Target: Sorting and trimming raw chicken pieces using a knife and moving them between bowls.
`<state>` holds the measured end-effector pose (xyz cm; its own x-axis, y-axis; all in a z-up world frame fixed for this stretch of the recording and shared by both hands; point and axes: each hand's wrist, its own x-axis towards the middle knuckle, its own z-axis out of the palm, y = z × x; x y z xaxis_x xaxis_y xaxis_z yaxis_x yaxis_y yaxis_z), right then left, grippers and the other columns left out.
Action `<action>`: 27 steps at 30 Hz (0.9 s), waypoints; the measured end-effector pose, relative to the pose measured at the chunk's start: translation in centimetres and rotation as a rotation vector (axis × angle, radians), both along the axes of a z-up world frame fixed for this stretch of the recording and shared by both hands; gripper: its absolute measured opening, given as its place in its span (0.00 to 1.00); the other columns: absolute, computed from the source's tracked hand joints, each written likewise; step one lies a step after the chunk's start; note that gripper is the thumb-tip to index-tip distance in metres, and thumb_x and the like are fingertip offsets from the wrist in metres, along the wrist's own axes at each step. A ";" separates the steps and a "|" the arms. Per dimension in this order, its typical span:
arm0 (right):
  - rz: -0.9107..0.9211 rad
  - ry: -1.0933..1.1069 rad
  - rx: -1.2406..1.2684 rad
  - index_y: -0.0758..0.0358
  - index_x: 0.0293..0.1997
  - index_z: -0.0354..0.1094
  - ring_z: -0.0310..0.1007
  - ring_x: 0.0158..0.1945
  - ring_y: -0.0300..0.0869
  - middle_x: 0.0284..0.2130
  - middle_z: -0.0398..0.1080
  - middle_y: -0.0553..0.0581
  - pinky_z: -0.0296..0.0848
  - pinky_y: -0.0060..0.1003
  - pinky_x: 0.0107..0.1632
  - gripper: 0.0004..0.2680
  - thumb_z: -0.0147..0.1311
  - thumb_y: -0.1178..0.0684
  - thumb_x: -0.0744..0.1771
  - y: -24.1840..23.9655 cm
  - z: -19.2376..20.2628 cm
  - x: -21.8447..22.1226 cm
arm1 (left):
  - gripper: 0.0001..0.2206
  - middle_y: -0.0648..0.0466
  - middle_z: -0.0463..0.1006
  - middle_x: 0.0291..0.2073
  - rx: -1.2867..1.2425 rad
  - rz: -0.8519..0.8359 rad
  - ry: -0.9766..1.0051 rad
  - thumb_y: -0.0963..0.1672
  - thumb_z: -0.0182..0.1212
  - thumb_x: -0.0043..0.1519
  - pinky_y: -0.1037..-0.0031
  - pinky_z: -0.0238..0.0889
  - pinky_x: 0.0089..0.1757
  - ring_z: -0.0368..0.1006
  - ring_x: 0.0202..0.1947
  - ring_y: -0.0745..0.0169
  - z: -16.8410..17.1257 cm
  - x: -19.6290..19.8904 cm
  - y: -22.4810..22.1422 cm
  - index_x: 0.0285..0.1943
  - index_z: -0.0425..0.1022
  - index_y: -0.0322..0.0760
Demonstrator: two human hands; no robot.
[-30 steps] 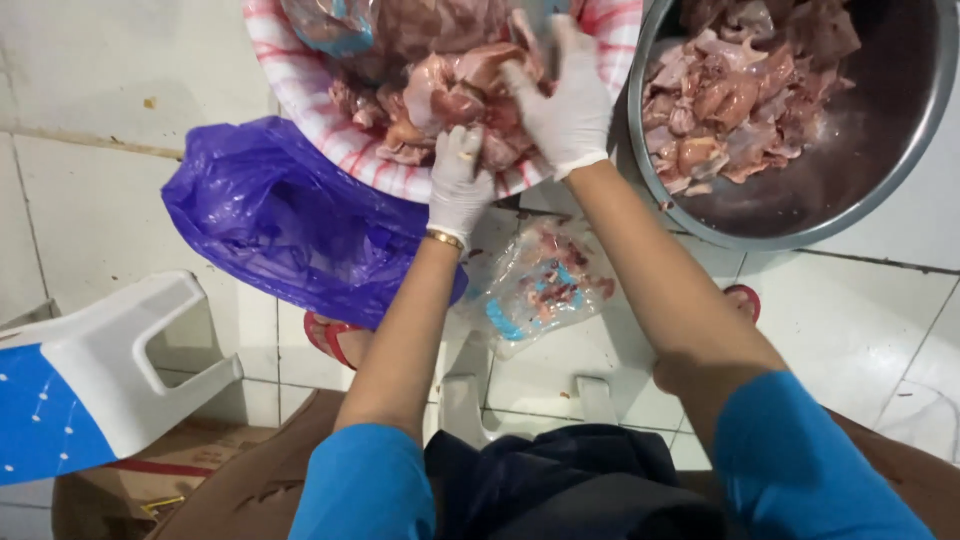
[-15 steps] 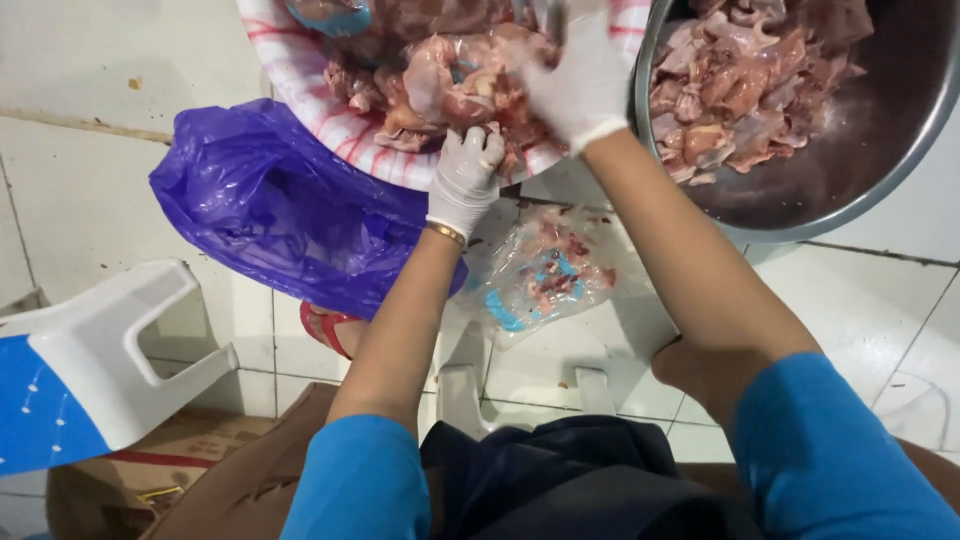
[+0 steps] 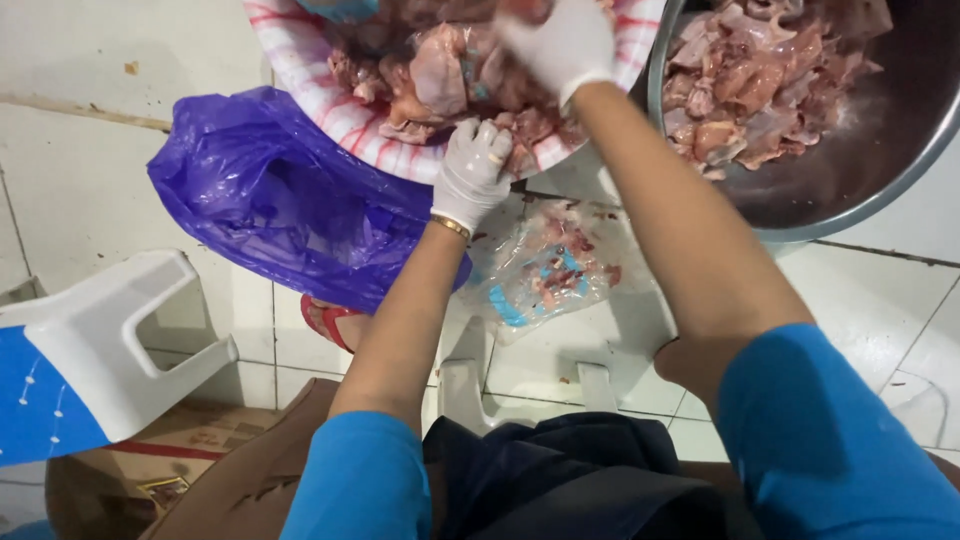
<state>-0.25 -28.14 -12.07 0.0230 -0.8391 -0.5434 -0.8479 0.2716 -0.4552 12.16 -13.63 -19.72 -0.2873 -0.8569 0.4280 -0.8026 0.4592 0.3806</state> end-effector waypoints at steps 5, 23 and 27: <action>-0.115 -0.120 -0.217 0.52 0.35 0.63 0.65 0.24 0.32 0.23 0.68 0.45 0.65 0.31 0.27 0.11 0.56 0.39 0.67 1.4 0.5 -4.1 | 0.11 0.47 0.64 0.31 0.035 0.167 0.126 0.43 0.57 0.56 0.56 0.61 0.34 0.65 0.34 0.41 -4.3 -0.5 0.4 0.43 0.62 0.35; -0.333 0.071 0.403 0.52 0.73 0.53 0.66 0.61 0.45 0.54 0.71 0.59 0.58 0.37 0.62 0.26 0.48 0.45 0.64 19.4 24.0 -14.4 | 0.27 0.49 0.75 0.46 0.694 0.743 -0.342 0.55 0.54 0.59 0.55 0.67 0.43 0.72 0.48 0.45 -4.2 3.2 -9.8 0.62 0.61 0.40; -0.493 0.057 0.428 0.56 0.69 0.60 0.69 0.33 0.47 0.35 0.73 0.65 0.66 0.40 0.46 0.19 0.49 0.50 0.68 23.8 27.7 -17.4 | 0.26 0.41 0.74 0.51 0.922 0.539 -0.105 0.42 0.58 0.48 0.55 0.62 0.56 0.69 0.55 0.31 1.6 3.8 -10.3 0.58 0.59 0.36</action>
